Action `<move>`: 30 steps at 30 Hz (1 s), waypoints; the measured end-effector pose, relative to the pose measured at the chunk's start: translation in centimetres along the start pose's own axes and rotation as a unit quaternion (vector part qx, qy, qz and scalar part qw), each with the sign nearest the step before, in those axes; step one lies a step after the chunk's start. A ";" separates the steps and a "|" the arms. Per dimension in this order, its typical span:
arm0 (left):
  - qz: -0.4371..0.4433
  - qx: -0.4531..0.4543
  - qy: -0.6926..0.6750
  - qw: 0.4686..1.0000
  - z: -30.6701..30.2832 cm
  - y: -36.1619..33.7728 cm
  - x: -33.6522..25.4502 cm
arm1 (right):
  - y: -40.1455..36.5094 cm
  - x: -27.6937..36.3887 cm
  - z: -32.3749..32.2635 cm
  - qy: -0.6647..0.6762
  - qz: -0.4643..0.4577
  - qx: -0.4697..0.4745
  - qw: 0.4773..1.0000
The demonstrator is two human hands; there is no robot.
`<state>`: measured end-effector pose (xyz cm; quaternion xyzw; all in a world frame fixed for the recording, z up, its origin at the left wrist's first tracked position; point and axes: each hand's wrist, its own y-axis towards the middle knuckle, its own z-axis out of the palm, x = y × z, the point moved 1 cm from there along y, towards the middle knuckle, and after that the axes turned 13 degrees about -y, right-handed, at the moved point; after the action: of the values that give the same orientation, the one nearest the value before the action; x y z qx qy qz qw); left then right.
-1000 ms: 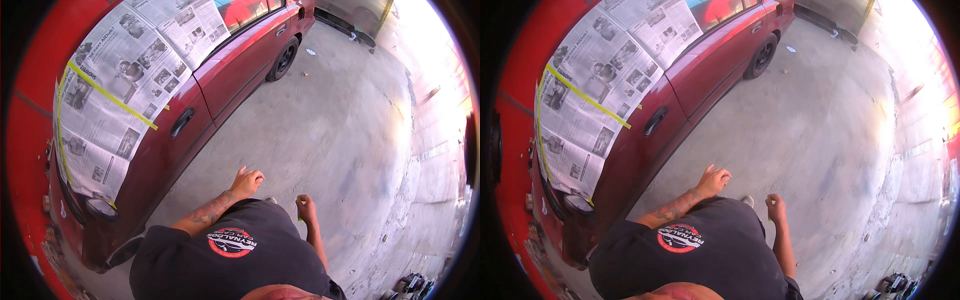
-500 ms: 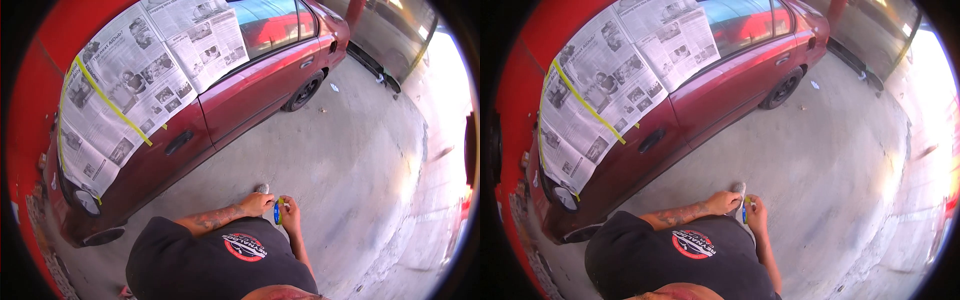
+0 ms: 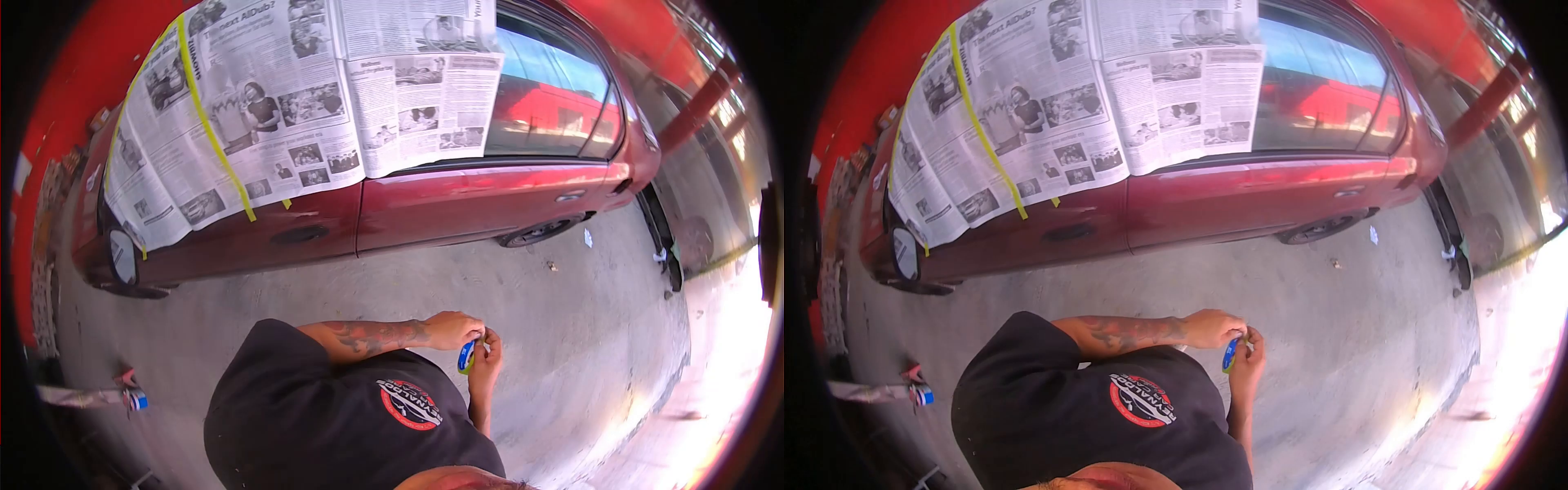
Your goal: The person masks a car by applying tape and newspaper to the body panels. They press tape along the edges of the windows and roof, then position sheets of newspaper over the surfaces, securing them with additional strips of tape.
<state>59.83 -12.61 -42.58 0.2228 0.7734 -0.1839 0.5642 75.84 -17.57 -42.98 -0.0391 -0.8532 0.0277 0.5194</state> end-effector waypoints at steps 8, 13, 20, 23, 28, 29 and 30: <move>-0.119 -0.193 -0.084 0.970 -1.5 0.4 2.1 | 6.4 -0.3 2.1 -0.056 -0.025 0.151 0.987; -0.158 -0.221 -0.040 0.962 -2.9 3.0 2.8 | 10.4 -0.2 1.5 -0.052 -0.078 0.223 0.970; -0.158 -0.339 -0.013 0.927 -2.6 9.5 1.6 | 20.6 -1.9 -1.9 -0.075 -0.148 0.343 0.924; -0.115 -0.398 -0.001 0.910 -1.7 12.7 0.9 | 24.4 -2.1 -3.9 -0.031 -0.134 0.373 0.917; -0.106 -0.452 0.014 0.886 -0.8 15.9 -0.2 | 27.7 -1.1 -6.0 0.004 -0.129 0.401 0.907; -0.115 -0.452 0.016 0.884 -0.7 16.3 -0.3 | 28.1 -1.2 -6.0 -0.004 -0.134 0.400 0.907; -0.123 -0.452 0.018 0.883 -0.8 16.5 -0.5 | 28.5 -1.3 -6.0 -0.012 -0.138 0.399 0.906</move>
<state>68.45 1.50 -42.43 -0.1503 0.8037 0.1216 0.5628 82.84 10.73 -43.90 0.2904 -0.7739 0.2943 0.4798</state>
